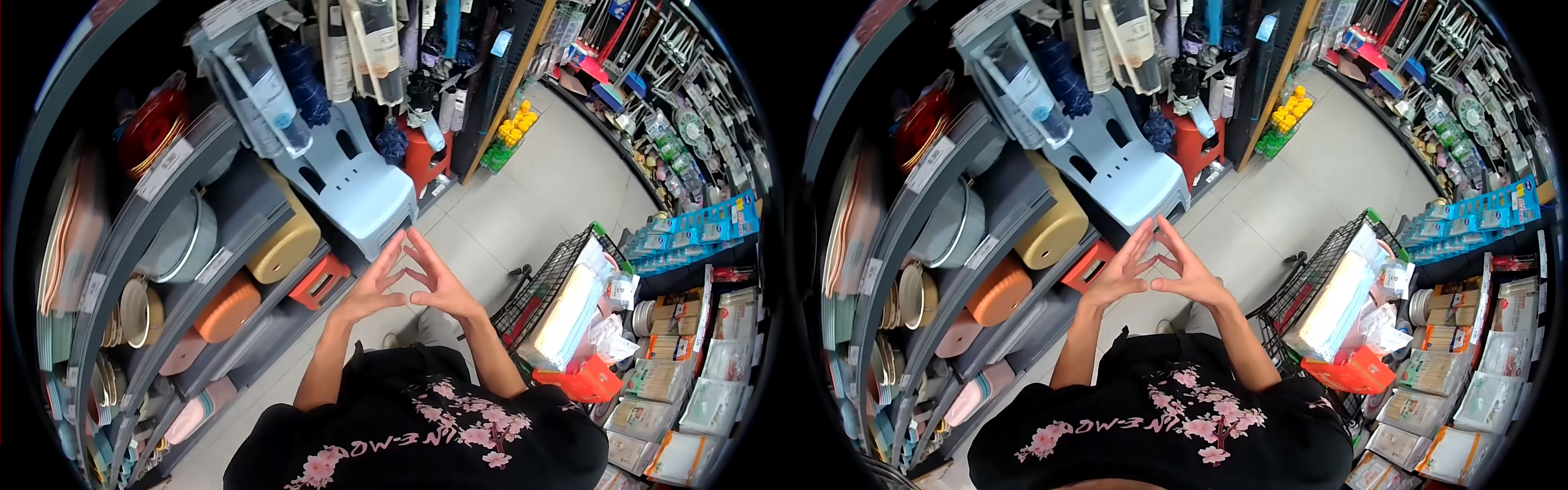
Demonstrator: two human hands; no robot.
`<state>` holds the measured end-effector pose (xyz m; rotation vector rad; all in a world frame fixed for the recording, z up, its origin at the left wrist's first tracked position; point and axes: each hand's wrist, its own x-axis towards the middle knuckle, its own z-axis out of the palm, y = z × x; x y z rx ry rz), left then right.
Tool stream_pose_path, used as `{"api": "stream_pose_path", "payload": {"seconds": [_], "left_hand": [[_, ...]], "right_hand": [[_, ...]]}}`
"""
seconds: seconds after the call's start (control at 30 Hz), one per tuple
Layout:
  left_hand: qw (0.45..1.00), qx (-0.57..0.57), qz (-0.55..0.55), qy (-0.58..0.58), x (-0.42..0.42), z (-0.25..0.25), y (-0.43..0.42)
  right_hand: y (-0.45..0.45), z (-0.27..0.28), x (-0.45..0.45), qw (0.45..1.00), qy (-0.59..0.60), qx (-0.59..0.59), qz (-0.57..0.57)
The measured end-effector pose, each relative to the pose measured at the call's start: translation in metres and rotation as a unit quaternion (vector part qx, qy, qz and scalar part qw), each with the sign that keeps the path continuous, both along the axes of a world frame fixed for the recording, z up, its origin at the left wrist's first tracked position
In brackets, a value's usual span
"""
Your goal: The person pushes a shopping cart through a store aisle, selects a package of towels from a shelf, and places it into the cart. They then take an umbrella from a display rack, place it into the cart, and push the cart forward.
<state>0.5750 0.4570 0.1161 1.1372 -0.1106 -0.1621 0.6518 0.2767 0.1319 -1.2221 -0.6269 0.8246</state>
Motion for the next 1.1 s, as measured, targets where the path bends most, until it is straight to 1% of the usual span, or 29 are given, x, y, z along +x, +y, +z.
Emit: {"api": "stream_pose_path", "payload": {"seconds": [0.13,0.2,0.43,0.53,0.6,0.73,0.93,1.1], "left_hand": [[0.999,0.034,-0.007,-0.006,0.049,0.006,-0.013],[0.999,0.027,-0.021,-0.032,0.078,0.009,-0.022],[0.997,0.057,-0.031,-0.034,0.179,0.04,-0.074],[0.996,0.068,-0.045,-0.032,0.219,0.041,-0.093],[0.995,0.073,-0.055,-0.037,0.244,0.043,-0.107],[0.994,0.082,-0.061,-0.029,0.282,0.046,-0.126],[0.995,0.068,-0.078,-0.015,0.33,0.046,-0.141],[0.997,0.05,-0.058,-0.021,0.369,0.049,-0.14]], "right_hand": [[-0.013,-0.007,0.042,1.0,-0.014,0.012,-0.008],[-0.026,-0.001,0.071,0.999,-0.012,0.017,-0.024],[-0.075,0.018,0.17,0.999,-0.019,0.036,-0.033],[-0.096,0.021,0.206,0.998,-0.029,0.048,-0.039],[-0.112,0.022,0.226,0.996,-0.014,0.065,-0.061],[-0.13,0.02,0.259,0.995,-0.016,0.07,-0.067],[-0.147,0.018,0.301,0.994,-0.011,0.075,-0.084],[-0.144,0.023,0.345,0.994,-0.029,0.077,-0.071]]}}
